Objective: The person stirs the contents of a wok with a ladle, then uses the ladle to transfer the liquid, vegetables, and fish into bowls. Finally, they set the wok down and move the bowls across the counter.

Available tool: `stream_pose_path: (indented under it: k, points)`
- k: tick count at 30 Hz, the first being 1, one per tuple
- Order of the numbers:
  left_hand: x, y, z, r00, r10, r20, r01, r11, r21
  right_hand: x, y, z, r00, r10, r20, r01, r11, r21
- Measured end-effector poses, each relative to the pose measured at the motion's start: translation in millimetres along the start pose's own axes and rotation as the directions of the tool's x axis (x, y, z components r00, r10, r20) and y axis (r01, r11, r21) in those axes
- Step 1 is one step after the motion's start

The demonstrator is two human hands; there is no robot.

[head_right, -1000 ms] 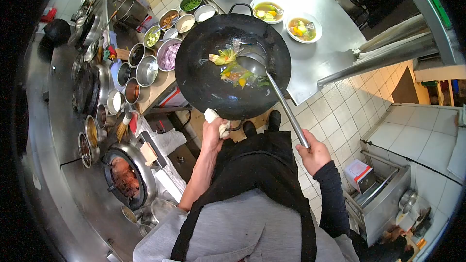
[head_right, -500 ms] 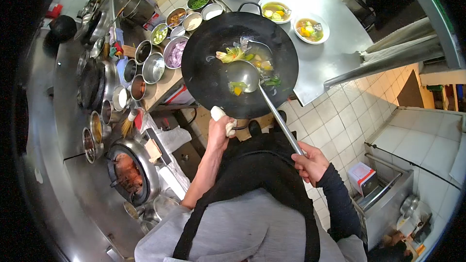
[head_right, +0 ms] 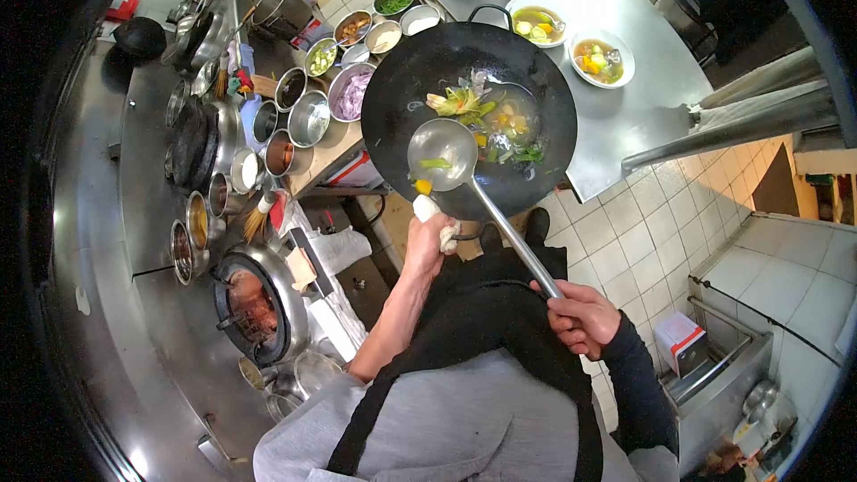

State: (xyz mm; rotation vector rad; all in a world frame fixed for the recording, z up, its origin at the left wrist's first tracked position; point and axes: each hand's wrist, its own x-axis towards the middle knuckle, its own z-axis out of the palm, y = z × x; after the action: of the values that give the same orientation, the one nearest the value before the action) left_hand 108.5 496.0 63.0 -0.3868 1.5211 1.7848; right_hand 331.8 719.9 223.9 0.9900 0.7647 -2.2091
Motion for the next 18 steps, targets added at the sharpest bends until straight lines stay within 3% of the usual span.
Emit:
stream_pose_path:
  k: [3,6,12,15,18]
  points:
    - [-4,13,10,1.000,-0.011,-0.019,0.010,1.000,-0.015,-3,-4,-9,0.996,0.030,0.085,-0.040,0.991,0.124]
    - [-8,10,11,0.999,-0.002,-0.036,0.002,1.000,-0.020,0,2,3,1.000,0.003,-0.013,-0.003,1.000,0.018]
    - [-2,13,6,1.000,-0.011,-0.020,0.011,1.000,0.001,-5,-5,-7,0.992,0.049,0.116,-0.066,0.987,0.149]
    - [-3,10,0,1.000,-0.013,-0.025,0.014,1.000,0.011,-6,-10,-17,0.992,-0.012,0.127,-0.009,0.986,0.168]
    - [-3,12,3,1.000,-0.015,-0.028,0.016,0.999,0.037,-15,-19,-12,0.996,-0.084,0.009,0.083,0.993,0.086]
